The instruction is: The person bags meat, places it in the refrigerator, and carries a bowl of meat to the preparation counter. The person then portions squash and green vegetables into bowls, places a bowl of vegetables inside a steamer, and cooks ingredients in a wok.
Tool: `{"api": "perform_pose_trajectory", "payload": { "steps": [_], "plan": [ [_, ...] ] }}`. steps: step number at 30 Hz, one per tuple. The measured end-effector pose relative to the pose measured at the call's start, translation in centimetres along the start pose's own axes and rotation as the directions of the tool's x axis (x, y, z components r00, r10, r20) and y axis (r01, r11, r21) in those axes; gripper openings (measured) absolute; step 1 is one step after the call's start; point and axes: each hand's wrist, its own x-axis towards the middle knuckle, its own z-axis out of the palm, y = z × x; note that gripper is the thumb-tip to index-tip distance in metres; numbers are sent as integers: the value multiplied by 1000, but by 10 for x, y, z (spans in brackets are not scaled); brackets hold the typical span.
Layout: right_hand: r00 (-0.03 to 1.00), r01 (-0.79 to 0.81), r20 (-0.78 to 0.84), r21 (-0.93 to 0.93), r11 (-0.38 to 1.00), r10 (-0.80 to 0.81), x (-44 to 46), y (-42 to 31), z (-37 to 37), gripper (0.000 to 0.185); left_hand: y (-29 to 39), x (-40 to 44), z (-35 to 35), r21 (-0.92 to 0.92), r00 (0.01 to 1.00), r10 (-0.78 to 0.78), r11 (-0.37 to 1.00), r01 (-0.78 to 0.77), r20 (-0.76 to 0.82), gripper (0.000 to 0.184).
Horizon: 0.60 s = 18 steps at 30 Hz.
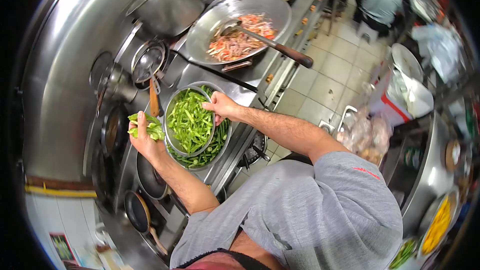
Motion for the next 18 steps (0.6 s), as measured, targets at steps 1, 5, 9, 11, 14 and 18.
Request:
{"api": "perform_pose_trajectory", "payload": {
  "steps": [1, 5, 9, 11, 14, 18],
  "plan": [
    [998, 38, -50, -12, 999, -38, -11, 0, -3, 32, -2, 0, 3, -36, 999, 1, 999, 0, 48, 12],
    [961, 75, -266, -12, 997, -75, -87, 17, -31, 32, 5, -31, 31, -20, 987, -65, 997, 68, 148, 12],
    [861, 128, -503, 76, 989, -73, -208, 27, -64, 23, -9, -66, 79, -190, 903, -97, 963, 192, 419, 13],
    [769, 176, -629, 39, 984, -112, -271, 39, -82, 19, -17, -94, 115, -196, 787, -122, 935, 296, 604, 12],
    [516, 384, -825, -18, 923, -230, -369, 55, -92, 17, -9, -168, 178, -193, 682, -17, 954, 230, 731, 10],
    [36, 373, -960, -244, 895, -276, -528, 82, -78, 11, 27, -312, 243, -77, 246, -74, 831, 551, 967, 9]
  ]
}}
